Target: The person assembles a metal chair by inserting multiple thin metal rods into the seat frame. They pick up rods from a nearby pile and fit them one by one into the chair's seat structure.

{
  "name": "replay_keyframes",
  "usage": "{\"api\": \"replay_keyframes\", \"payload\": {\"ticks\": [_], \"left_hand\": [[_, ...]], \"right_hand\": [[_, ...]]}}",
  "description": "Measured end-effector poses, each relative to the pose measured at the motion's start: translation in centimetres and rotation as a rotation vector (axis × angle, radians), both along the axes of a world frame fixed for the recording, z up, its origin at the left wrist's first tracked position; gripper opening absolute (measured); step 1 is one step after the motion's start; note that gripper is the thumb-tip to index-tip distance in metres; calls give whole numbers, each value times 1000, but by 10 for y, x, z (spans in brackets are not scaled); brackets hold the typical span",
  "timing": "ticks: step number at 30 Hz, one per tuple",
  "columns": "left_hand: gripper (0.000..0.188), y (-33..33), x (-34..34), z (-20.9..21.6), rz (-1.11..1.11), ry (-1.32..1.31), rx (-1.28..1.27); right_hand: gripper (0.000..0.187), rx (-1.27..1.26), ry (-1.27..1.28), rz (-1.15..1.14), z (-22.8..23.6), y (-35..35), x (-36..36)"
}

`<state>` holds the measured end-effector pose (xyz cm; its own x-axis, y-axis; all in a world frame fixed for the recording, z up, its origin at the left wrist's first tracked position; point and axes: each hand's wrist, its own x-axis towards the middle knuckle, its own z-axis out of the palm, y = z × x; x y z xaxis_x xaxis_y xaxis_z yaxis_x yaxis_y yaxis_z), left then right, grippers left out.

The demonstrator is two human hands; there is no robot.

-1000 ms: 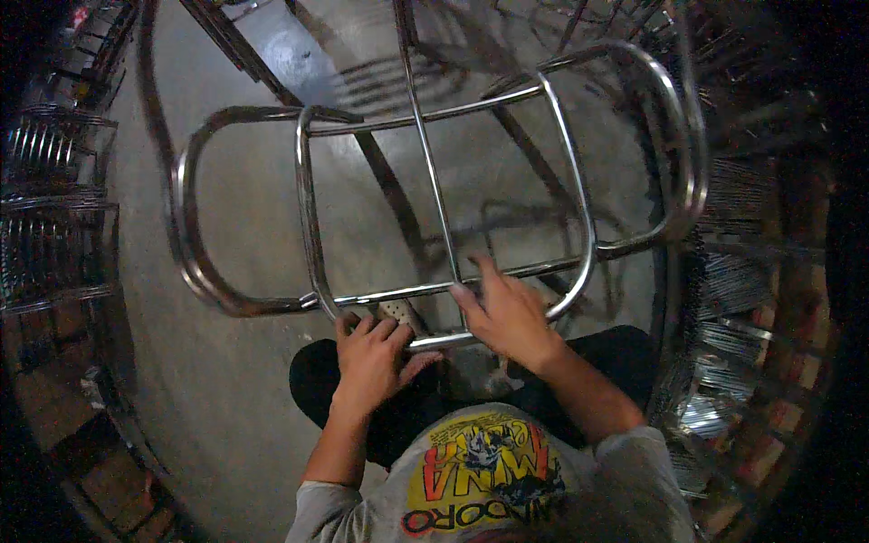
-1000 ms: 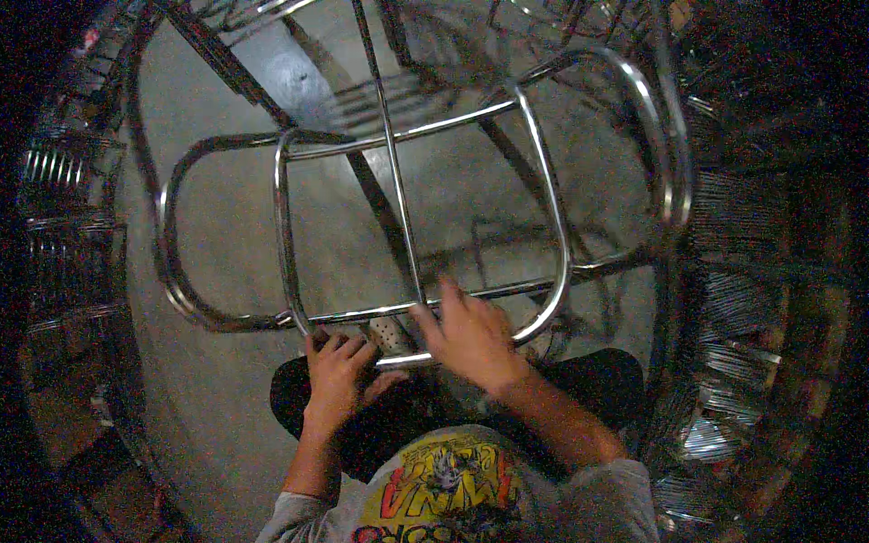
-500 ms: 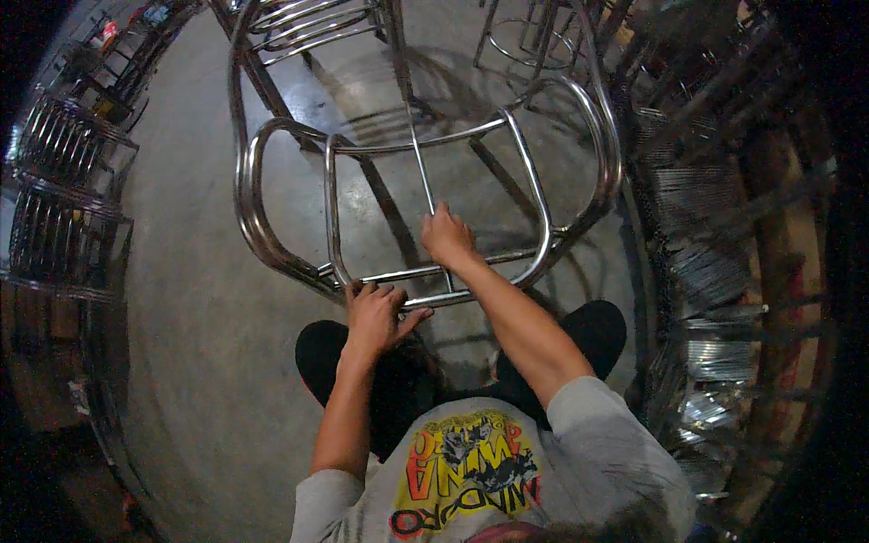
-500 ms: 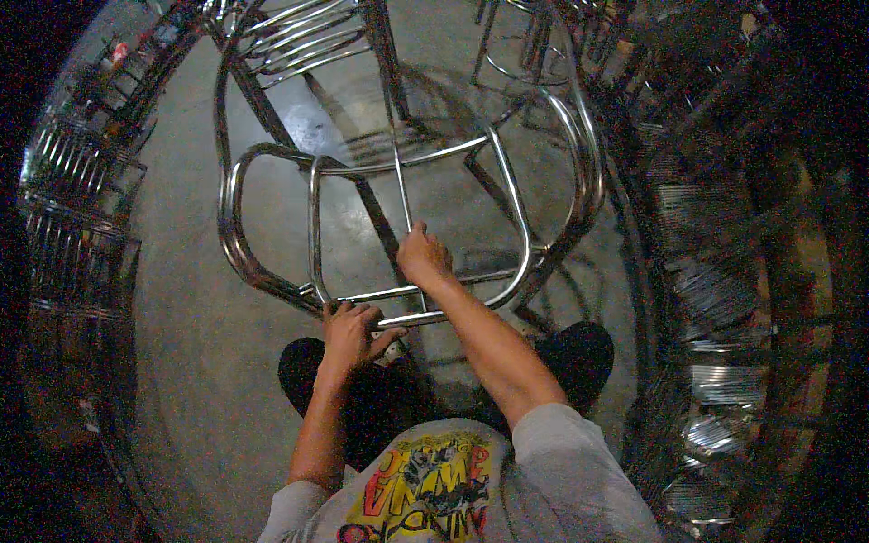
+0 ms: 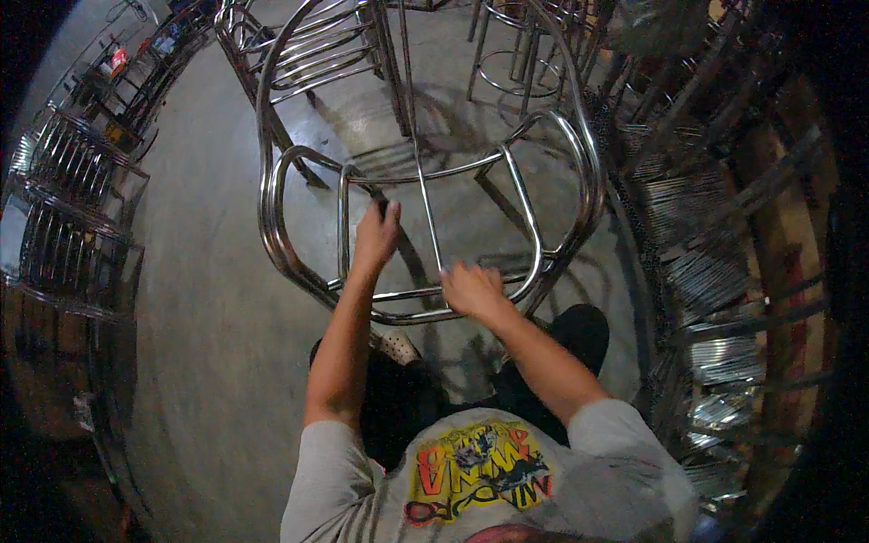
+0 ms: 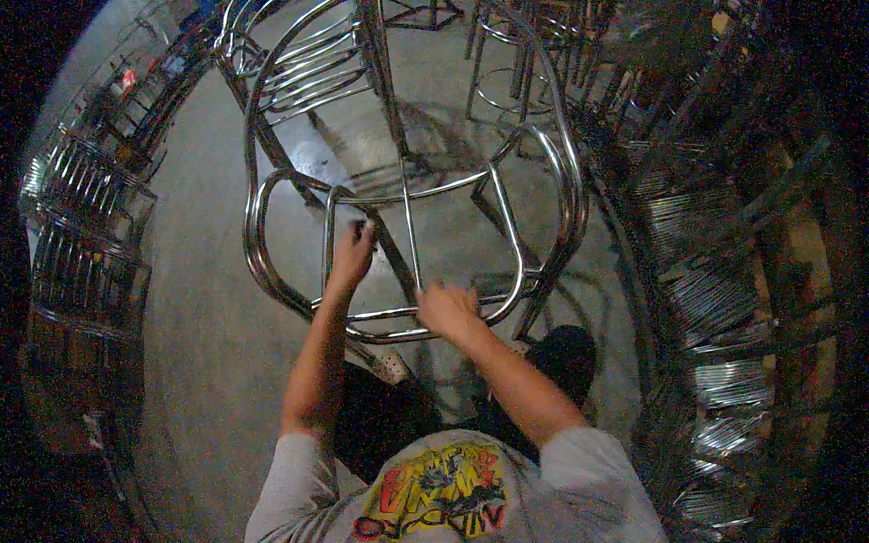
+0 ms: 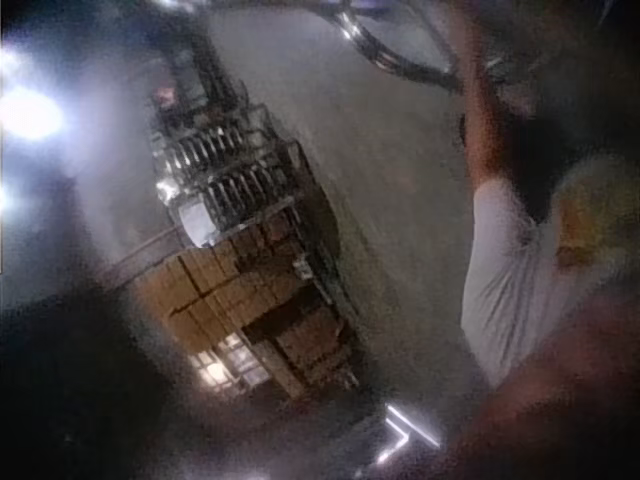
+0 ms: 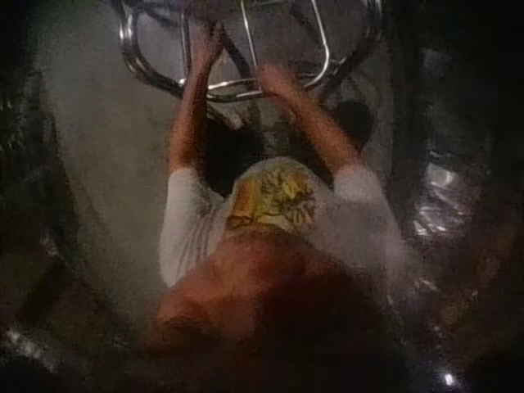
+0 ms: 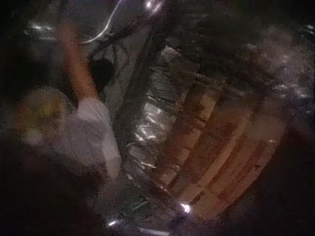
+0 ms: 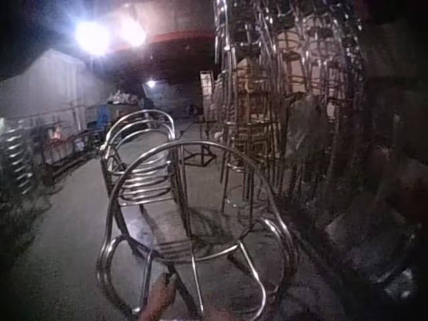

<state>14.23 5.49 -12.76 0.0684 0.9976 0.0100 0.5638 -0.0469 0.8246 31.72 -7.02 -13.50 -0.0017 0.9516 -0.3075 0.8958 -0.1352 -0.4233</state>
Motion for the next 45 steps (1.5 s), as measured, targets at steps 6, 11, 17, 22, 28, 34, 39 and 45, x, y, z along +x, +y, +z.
{"api": "replay_keyframes", "payload": {"ticks": [6,11,17,22,28,34,39,45], "left_hand": [[64,150,71,-33,118,-201,259],[66,233,105,-40,23,-565,8],[46,255,116,-58,137,-492,4],[32,231,146,-46,154,-741,44],[30,215,190,-31,177,-649,20],[41,239,124,-56,216,-486,150],[47,237,69,-47,260,-269,93],[42,245,52,-58,171,-393,140]], "right_hand": [[23,544,-144,-21,-26,-55,20],[22,696,-135,13,-39,-49,23],[48,755,-105,-50,-34,-48,21],[65,722,-199,-36,-32,-41,16],[66,682,-148,9,-36,-40,8],[65,644,-81,56,-33,-40,10],[64,646,-102,60,-29,-38,12],[62,597,-89,47,-33,-41,4]]}}
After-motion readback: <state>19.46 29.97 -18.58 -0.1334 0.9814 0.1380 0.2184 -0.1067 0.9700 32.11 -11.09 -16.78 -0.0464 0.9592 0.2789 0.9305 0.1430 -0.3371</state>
